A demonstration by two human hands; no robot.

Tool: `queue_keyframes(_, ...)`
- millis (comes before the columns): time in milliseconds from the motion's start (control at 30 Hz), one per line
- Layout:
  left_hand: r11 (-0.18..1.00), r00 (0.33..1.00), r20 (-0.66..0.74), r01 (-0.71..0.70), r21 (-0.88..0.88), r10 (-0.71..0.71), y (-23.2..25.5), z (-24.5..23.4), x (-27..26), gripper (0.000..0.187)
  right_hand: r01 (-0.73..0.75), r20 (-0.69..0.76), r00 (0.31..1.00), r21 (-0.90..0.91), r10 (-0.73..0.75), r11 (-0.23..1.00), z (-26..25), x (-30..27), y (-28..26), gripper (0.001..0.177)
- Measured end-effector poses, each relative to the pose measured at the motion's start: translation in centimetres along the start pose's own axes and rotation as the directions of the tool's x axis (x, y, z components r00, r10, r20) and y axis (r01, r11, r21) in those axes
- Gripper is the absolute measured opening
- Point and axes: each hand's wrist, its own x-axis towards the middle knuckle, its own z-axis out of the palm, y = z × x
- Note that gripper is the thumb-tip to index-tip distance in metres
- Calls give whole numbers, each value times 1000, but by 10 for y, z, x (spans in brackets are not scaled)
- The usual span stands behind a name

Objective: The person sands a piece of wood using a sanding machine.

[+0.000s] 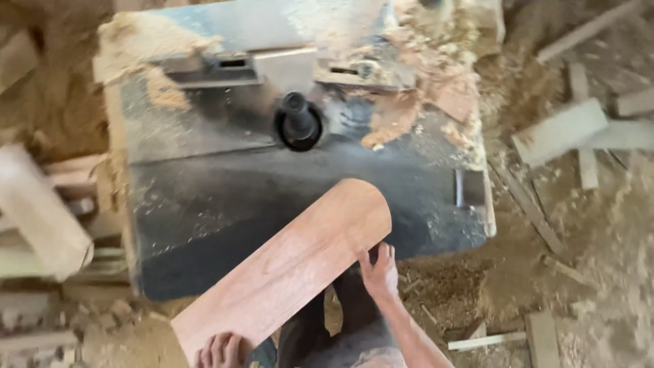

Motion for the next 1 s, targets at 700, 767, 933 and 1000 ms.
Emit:
queue_keyframes(700, 187, 62, 527, 964, 187, -848, -47, -2, 70, 106, -144, -365, 927, -134, 86, 980, -3, 69, 1, 37)
queue_keyframes(767, 147, 48, 481, 974, 171, -876, -55, -2, 82, 99, -167, -370, 922, -106, 117, 980, 4, 59, 6, 36)
queue_keyframes(933, 138, 119, 308, 990, 39, -944, -105, 13, 80, 95, -23, -375, 927, -75, -7, 997, 21, 4, -9, 31)
queue_keyframes(1000, 239, 216, 408, 971, 6, -887, -113, 6, 104, 85, -167, -318, 932, 45, 173, 985, 20, -17, -25, 24)
